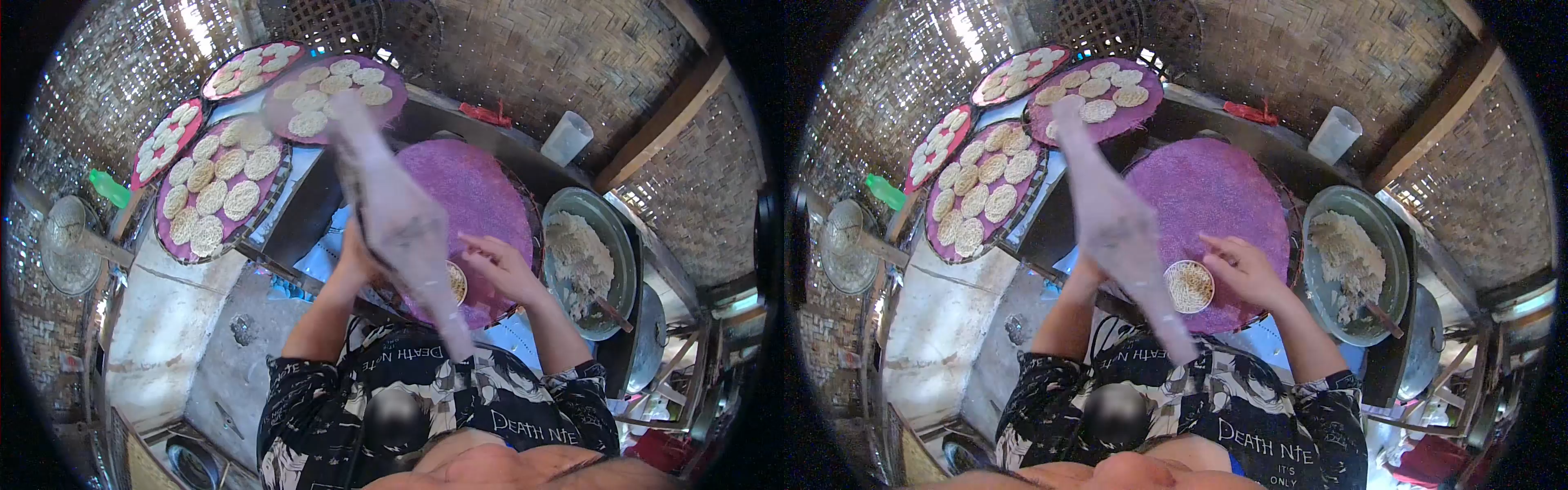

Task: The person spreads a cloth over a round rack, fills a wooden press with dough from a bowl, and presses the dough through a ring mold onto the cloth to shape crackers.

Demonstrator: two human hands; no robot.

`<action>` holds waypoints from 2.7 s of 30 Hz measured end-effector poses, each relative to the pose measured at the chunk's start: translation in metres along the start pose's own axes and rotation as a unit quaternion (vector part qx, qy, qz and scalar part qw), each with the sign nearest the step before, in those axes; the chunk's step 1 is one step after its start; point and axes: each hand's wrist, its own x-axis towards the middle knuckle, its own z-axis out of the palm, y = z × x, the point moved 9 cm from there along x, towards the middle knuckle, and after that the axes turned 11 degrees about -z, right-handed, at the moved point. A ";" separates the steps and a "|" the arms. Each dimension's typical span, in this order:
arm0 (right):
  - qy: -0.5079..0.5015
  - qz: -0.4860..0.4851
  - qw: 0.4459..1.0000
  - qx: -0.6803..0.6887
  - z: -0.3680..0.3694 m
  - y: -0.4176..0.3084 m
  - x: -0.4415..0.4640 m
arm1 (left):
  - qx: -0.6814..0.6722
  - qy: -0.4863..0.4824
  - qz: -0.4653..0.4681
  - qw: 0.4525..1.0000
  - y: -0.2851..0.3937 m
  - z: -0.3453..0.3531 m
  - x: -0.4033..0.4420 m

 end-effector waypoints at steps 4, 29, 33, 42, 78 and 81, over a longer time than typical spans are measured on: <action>-0.004 0.040 0.972 -0.230 -0.004 0.033 -0.004 | -0.014 0.005 -0.036 0.999 0.005 -0.043 -0.020; -0.015 0.004 0.944 -0.328 -0.008 0.023 0.006 | -0.047 0.090 -0.071 0.992 0.017 -0.055 -0.037; 0.009 0.008 0.935 -0.354 -0.036 0.015 0.001 | -0.020 0.127 -0.058 0.990 0.023 -0.056 -0.040; -0.026 -0.006 0.913 -0.408 -0.026 0.005 -0.005 | -0.029 -0.046 0.007 0.998 0.001 -0.069 -0.036; -0.011 0.090 0.971 0.223 0.039 -0.010 0.035 | 0.388 0.152 0.074 0.906 0.035 -0.042 -0.017; -0.095 0.168 0.903 0.384 0.062 -0.005 0.009 | 0.557 0.152 0.233 0.782 0.066 0.009 -0.008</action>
